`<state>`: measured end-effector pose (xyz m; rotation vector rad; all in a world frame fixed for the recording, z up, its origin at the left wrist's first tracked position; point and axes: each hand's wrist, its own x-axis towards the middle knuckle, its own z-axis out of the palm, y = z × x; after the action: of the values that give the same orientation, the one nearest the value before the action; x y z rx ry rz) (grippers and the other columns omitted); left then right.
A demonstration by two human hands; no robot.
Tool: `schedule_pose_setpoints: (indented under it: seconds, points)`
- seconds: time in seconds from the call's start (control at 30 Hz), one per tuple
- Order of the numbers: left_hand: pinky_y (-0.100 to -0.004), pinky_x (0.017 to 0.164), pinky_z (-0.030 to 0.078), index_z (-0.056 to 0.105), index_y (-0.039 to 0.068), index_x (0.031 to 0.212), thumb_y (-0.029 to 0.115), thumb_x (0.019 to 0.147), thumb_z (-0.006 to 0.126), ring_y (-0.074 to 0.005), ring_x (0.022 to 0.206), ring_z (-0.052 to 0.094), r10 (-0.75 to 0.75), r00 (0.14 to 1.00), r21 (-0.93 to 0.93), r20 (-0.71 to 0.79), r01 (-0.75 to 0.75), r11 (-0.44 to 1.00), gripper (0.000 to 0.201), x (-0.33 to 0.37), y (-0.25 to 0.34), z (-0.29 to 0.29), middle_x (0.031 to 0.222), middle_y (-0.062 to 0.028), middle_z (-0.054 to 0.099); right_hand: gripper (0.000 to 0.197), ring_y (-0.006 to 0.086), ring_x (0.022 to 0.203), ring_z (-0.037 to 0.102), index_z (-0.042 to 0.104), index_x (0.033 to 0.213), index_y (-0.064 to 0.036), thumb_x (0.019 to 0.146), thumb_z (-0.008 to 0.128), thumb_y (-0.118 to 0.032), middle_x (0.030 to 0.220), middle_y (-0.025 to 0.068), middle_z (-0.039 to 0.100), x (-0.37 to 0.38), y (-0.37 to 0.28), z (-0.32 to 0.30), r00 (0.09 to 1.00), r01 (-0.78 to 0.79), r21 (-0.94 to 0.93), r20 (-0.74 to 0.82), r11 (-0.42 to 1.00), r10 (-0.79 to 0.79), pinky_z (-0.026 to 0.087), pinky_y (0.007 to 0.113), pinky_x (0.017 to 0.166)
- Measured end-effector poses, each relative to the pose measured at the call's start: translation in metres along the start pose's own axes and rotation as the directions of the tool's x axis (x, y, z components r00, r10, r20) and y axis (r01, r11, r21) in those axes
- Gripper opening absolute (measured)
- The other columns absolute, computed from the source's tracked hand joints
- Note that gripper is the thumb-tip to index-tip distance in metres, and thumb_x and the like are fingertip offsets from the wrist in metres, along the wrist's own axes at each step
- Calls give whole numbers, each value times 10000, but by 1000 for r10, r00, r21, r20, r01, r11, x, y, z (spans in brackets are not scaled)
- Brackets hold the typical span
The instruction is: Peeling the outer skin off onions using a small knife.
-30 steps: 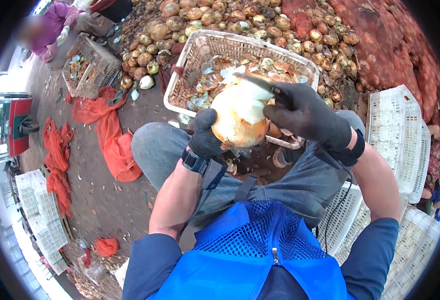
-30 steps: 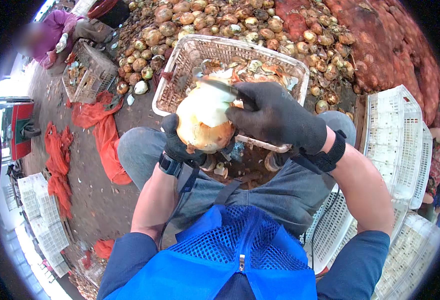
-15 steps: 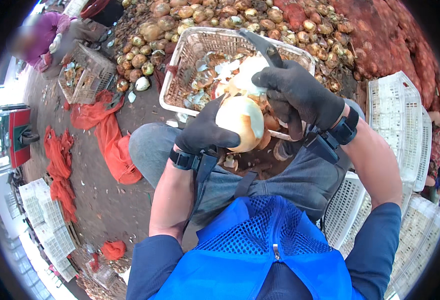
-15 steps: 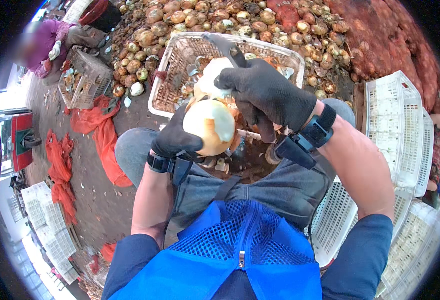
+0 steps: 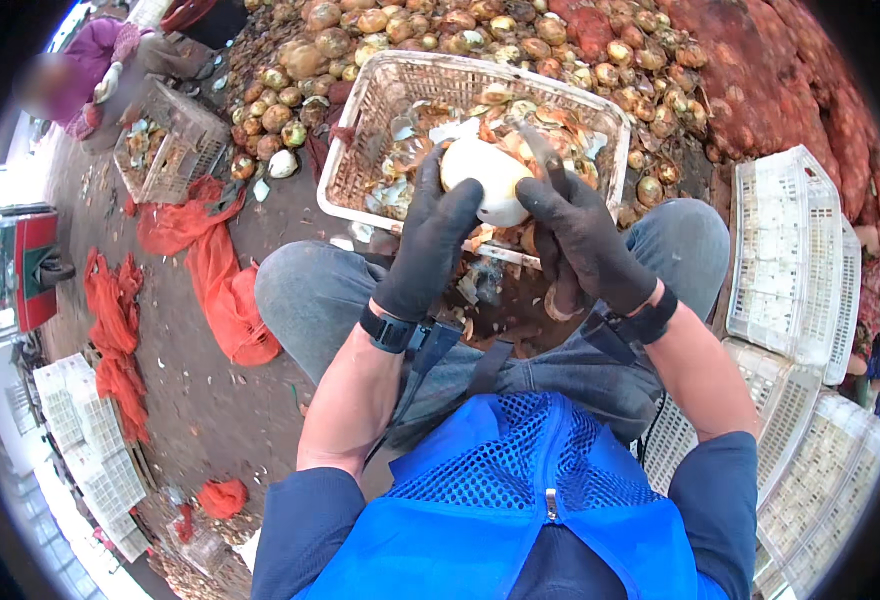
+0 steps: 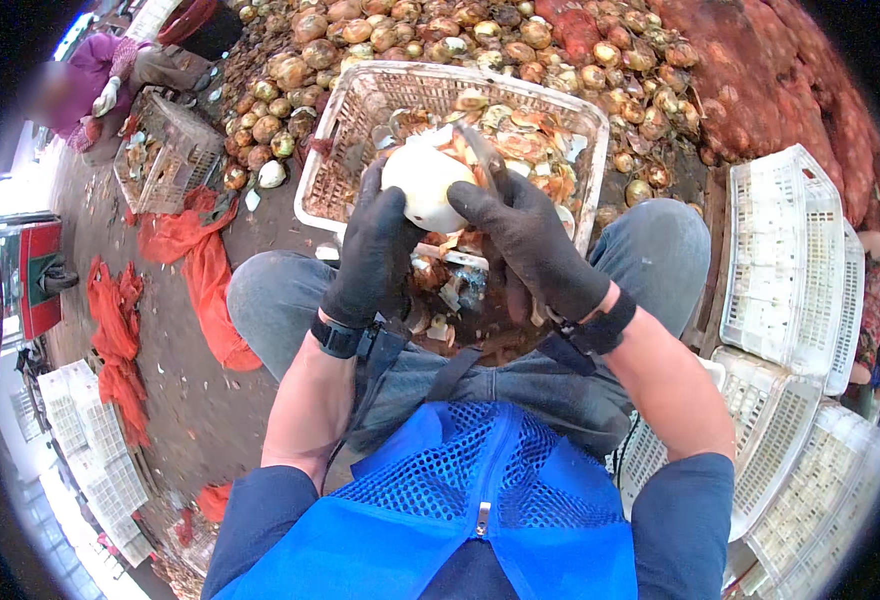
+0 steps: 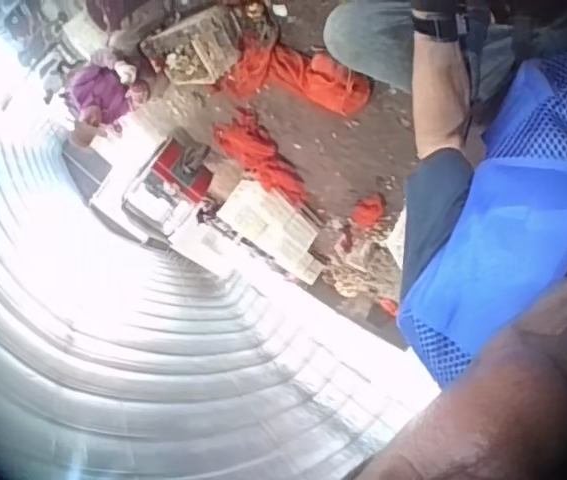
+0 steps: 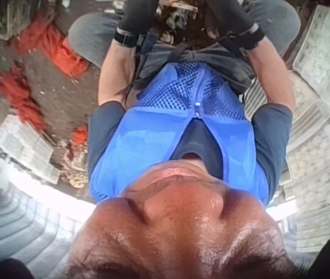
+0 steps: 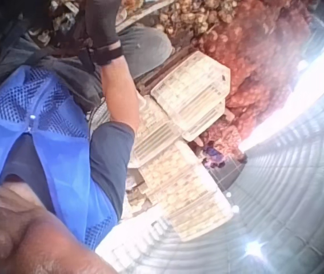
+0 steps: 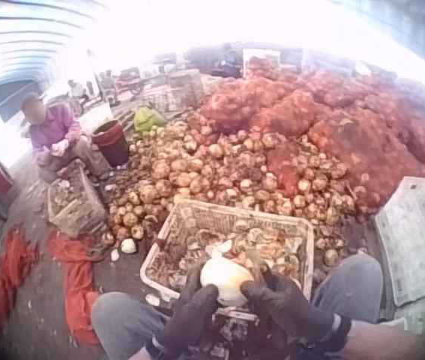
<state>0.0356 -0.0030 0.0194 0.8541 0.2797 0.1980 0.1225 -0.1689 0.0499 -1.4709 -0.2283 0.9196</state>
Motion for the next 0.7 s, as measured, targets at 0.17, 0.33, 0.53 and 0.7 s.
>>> schedule_pose_setpoints:
  seconds: [0.17, 0.33, 0.53, 0.7]
  points:
    - [-365, 1015, 566, 352, 3, 1492, 241, 1007, 600, -275, 1226, 614, -37, 999, -29, 6, 37, 999, 595, -2, 15, -3, 1374, -143, 547, 706, 123, 340, 461, 370, 1518, -26, 964, 644, -370, 582, 45, 542, -3, 8, -10, 994, 93, 111, -73, 989, -85, 388, 258, 275]
    - [-329, 942, 570, 416, -53, 1443, 203, 921, 698, -218, 1126, 655, -68, 986, 207, 152, 35, 978, 646, -1, 29, -11, 1286, -150, 617, 513, 109, 392, 481, 447, 1313, -51, 982, 635, -396, 579, 12, 528, 2, 9, -13, 994, 44, 162, -104, 986, -27, 400, 245, 330]
    - [-322, 913, 571, 466, -66, 1414, 106, 858, 722, -190, 1088, 670, -96, 990, 428, 102, 43, 903, 636, -8, 30, -6, 1250, -142, 652, 395, 92, 459, 497, 614, 1055, -34, 993, 650, -422, 588, -9, 527, 14, 7, -16, 996, 57, 130, -75, 990, -47, 409, 241, 402]
    - [-354, 956, 571, 457, -68, 1431, 165, 944, 667, -224, 1146, 663, -39, 993, 286, 115, 4, 958, 579, -6, 23, -29, 1289, -153, 641, 341, 44, 455, 462, 643, 1059, -35, 1022, 624, -373, 634, -24, 555, 25, -30, -25, 997, 79, 23, 10, 997, -79, 353, 236, 381]
